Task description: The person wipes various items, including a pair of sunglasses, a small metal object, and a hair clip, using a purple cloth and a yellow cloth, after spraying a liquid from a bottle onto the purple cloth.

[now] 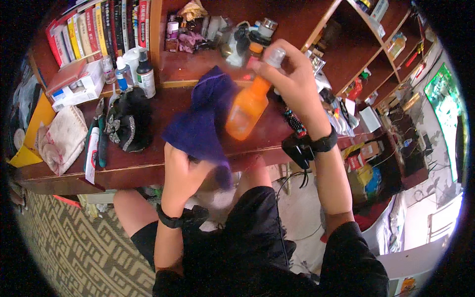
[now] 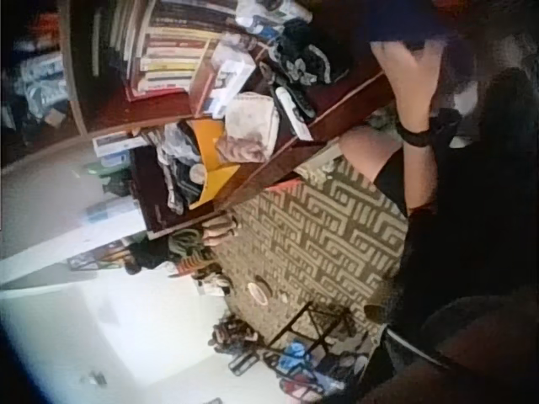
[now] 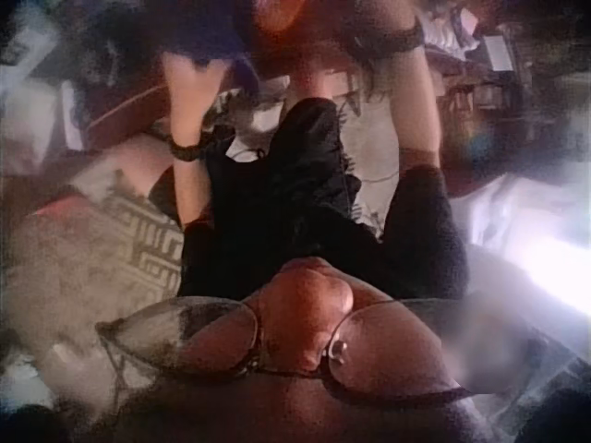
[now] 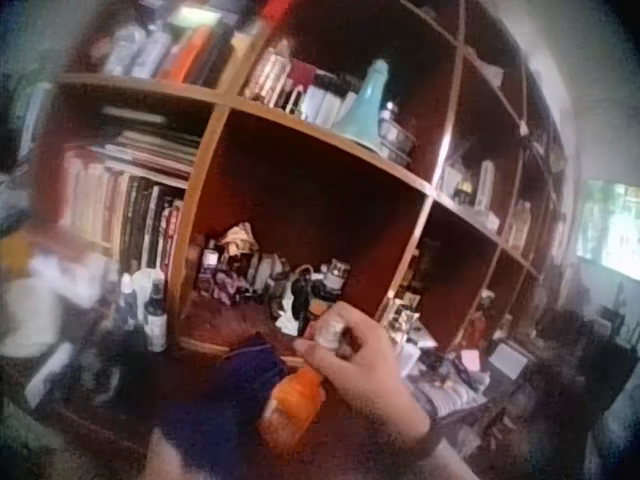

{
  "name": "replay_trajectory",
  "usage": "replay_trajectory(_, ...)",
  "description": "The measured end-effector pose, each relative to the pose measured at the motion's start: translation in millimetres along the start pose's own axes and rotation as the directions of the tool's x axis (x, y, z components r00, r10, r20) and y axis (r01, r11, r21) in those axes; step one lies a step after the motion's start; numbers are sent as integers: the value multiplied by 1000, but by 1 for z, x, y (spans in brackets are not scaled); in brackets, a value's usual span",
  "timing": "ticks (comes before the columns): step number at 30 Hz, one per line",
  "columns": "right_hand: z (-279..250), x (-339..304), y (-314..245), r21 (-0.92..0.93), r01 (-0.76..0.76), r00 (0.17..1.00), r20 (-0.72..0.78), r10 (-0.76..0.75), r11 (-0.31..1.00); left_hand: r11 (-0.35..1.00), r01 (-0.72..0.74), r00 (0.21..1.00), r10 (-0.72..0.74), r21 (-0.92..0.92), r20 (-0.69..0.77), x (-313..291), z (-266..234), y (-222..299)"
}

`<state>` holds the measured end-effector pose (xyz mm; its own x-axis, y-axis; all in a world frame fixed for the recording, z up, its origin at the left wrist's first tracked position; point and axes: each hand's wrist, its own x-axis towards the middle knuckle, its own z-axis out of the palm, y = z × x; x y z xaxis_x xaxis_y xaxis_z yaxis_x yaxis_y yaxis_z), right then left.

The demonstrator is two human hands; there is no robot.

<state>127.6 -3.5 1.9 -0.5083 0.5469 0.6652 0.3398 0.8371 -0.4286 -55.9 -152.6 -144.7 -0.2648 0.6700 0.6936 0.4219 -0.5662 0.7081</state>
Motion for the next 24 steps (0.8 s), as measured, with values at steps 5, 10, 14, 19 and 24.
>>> replay_trajectory(5,44,-6,-2,655,-60,998,31,52,754,998,-57,998,57,-15,-9,2,-6,-3)
replay_trajectory(10,47,-8,2,754,-63,998,31,62,653,998,-65,996,66,19,-67,-1,3,-18)
replay_trajectory(14,46,-11,5,735,-83,996,44,75,673,999,31,991,-35,-35,-128,8,22,-2)
replay_trajectory(19,56,-7,7,767,11,997,-57,50,642,958,-185,980,198,219,-37,49,64,4)
replay_trajectory(24,51,-8,2,786,-41,997,-4,71,617,999,7,992,-12,-40,-122,61,102,4)
